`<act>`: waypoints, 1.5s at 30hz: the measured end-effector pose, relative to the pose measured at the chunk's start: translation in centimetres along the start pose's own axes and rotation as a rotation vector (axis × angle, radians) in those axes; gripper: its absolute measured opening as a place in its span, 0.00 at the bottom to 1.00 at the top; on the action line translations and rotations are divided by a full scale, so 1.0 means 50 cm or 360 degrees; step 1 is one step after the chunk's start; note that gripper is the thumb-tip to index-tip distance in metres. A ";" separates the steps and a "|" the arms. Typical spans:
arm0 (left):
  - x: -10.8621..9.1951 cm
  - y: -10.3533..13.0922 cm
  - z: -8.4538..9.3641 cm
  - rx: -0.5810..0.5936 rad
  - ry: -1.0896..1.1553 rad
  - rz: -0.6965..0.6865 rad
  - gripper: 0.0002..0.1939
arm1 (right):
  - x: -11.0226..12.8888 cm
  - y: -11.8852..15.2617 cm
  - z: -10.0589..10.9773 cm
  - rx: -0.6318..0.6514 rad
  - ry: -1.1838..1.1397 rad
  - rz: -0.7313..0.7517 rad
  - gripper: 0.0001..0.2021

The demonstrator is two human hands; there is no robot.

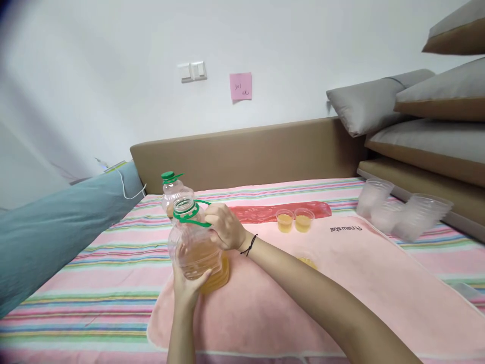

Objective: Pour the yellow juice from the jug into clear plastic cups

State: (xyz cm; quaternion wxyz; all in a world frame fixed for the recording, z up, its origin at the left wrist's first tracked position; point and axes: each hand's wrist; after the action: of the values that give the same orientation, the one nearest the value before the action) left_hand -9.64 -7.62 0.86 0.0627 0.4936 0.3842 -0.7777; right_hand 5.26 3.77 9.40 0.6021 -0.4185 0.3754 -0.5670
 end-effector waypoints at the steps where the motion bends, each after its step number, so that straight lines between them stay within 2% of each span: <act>1: -0.002 0.000 -0.002 -0.0001 0.0017 0.0013 0.53 | -0.001 -0.001 -0.001 0.0031 0.0002 -0.0032 0.17; 4: -0.015 -0.003 -0.009 0.0037 0.0080 0.0085 0.52 | 0.005 -0.011 0.005 0.0059 0.0055 -0.0174 0.17; 7: -0.025 -0.009 -0.013 0.0074 0.0103 0.0143 0.53 | 0.021 -0.031 0.034 0.0043 0.0147 -0.0239 0.17; 11: -0.029 -0.014 -0.016 0.0108 0.0172 0.0151 0.53 | 0.058 -0.049 0.124 0.0108 0.0226 -0.0191 0.21; 13: -0.031 -0.014 -0.017 0.0144 0.0206 0.0194 0.53 | 0.082 -0.034 0.182 0.0055 0.0288 -0.0319 0.21; 15: -0.036 -0.011 -0.017 0.0165 0.0232 0.0230 0.53 | 0.107 0.005 0.241 -0.0057 0.0357 -0.0539 0.20; 18: -0.047 -0.004 -0.015 0.0156 0.0205 0.0223 0.53 | 0.139 0.106 0.318 -0.0274 0.0485 -0.0854 0.16; 23: -0.059 0.006 -0.009 0.0121 0.0105 0.0209 0.48 | 0.166 0.305 0.399 -0.0758 0.0436 -0.1411 0.17; 25: -0.060 0.009 -0.012 0.0108 0.0091 0.0201 0.46 | 0.168 0.354 0.415 -0.0806 0.0360 -0.1643 0.19; 27: -0.060 0.011 -0.019 0.0082 0.0058 0.0180 0.45 | 0.169 0.374 0.424 -0.0753 0.0213 -0.1863 0.19; 30: -0.063 0.014 -0.034 0.0029 -0.0069 0.0115 0.46 | 0.178 0.366 0.426 -0.0602 -0.0058 -0.2135 0.21; 33: -0.066 0.019 -0.042 -0.0002 -0.0110 0.0113 0.47 | 0.195 0.349 0.420 -0.0467 -0.0349 -0.2303 0.24; 37: -0.069 0.025 -0.034 0.0046 -0.0082 0.0255 0.50 | 0.211 0.359 0.416 -0.0384 -0.0614 -0.2339 0.29; 41: -0.074 0.027 -0.025 0.0115 -0.0014 0.0322 0.53 | 0.214 0.389 0.420 -0.0316 -0.0609 -0.2329 0.34; 45: -0.082 0.025 -0.025 0.0065 0.0106 0.0358 0.53 | 0.224 0.389 0.416 -0.0269 -0.0559 -0.2279 0.34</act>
State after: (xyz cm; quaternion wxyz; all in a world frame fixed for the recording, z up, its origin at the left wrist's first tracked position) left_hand -6.10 -8.81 3.27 0.1267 0.5604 0.3125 -0.7565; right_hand 32.53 -5.65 -0.78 0.1020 -0.6902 -0.0489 -0.7147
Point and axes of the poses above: each hand's wrist, its own y-axis away from the middle knuckle, its own z-axis out of the back of the hand, x = y × z, and after that the axes turned 9 degrees about -y, right-handed
